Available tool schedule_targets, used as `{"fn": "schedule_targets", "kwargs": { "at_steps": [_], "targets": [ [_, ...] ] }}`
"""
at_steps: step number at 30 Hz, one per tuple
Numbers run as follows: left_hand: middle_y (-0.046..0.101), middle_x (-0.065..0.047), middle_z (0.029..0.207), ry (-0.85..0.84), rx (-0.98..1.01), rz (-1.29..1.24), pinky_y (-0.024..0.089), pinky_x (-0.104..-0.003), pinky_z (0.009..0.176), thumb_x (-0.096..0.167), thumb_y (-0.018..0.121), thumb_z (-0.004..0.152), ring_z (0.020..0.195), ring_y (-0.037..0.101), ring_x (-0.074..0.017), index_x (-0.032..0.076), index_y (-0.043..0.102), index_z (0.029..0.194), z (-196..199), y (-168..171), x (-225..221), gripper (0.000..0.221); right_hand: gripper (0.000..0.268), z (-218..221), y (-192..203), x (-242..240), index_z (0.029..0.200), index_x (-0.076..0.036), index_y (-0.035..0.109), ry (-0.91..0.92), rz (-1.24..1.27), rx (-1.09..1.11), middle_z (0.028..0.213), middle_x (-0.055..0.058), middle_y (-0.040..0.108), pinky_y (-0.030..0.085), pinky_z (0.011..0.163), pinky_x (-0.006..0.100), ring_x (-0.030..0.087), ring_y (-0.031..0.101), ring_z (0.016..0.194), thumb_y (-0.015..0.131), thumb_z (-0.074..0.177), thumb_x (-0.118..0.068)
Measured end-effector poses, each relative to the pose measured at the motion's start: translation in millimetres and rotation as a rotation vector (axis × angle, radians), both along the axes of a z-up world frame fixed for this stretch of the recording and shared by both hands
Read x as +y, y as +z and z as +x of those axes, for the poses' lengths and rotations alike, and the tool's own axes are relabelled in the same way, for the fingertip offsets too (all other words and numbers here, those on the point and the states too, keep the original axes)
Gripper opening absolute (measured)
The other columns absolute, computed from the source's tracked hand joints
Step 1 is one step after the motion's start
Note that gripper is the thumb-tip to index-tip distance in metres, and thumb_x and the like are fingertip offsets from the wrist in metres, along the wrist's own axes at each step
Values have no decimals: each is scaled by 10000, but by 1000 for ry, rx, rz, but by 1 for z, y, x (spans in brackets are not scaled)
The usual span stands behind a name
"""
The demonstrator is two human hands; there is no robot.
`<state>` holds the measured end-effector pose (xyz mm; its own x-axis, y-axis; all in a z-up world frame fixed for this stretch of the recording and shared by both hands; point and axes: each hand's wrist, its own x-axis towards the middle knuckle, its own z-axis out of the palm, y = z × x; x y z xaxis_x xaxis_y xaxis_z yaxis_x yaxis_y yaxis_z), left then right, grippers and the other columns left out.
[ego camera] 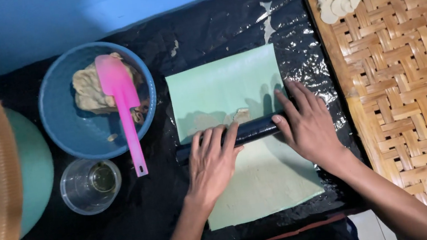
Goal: The recorder is rolling out thin sheets of dough on a workstation using a roller and a spatula.
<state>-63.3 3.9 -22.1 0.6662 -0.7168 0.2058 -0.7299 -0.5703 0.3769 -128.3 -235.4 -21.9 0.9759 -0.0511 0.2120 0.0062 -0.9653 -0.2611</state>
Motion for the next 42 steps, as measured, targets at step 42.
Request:
{"fn": "schedule_targets", "kwargs": {
  "at_steps": [42],
  "targets": [
    [387, -254, 1625, 168, 140, 125, 247, -549, 1230, 347, 529, 1029, 1533, 336, -359, -76, 374, 1549, -51, -18, -11, 688, 676, -48, -20, 6, 1527, 44, 392, 9, -62, 132, 1602, 232, 408, 262, 1217, 515, 369, 371, 1503, 509, 1001, -365]
  ]
}}
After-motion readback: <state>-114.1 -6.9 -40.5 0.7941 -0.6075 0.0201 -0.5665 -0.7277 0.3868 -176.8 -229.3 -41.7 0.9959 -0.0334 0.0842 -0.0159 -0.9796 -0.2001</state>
